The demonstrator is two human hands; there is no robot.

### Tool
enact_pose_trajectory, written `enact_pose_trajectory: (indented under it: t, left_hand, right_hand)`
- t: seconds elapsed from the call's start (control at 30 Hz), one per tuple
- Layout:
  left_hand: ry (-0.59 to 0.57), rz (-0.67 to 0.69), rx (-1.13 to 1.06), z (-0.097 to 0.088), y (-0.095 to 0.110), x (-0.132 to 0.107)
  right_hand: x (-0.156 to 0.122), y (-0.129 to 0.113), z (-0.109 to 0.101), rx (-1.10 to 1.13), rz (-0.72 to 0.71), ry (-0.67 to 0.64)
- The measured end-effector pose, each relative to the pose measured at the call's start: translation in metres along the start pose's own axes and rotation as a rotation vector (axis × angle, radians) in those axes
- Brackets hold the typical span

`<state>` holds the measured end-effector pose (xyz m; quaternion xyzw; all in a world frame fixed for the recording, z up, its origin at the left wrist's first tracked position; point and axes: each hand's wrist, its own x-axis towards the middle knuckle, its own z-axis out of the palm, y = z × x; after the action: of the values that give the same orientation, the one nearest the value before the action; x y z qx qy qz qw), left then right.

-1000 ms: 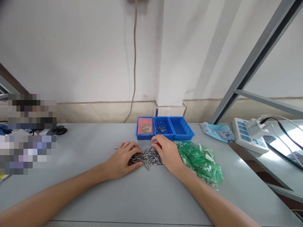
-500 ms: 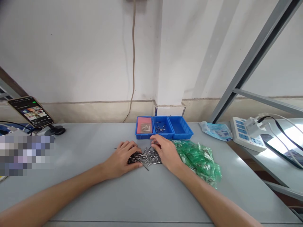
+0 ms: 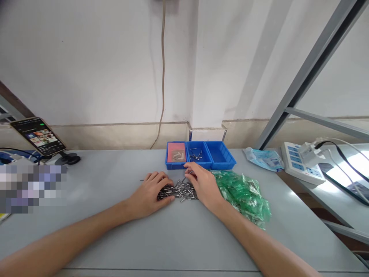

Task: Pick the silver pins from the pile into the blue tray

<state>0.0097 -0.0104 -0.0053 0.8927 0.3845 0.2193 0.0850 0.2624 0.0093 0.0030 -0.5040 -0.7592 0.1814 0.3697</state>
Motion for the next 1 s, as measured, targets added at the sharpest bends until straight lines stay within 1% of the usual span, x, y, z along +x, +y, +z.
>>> enact_pose_trajectory:
  t: [0.4,0.67,0.87,1.0]
  left_hand:
    - [-0.001,0.037,0.025,0.0022,-0.0035,-0.0007]
    - [-0.016,0.051,0.031,0.0004,-0.0035,-0.0007]
    - [-0.016,0.057,0.034,-0.0002,-0.0028,-0.0005]
    - [-0.024,0.052,0.034,-0.0005,-0.0025,-0.0004]
  right_hand:
    - [-0.0013,-0.0025,-0.0003,-0.020,-0.019,-0.018]
    - [-0.0013,-0.0062,-0.0020,0.048,-0.025,0.004]
    - [-0.0019,-0.0056,-0.0023,0.061,-0.034,-0.060]
    - [-0.0017,-0.0041,-0.0004,0.054,-0.023,-0.077]
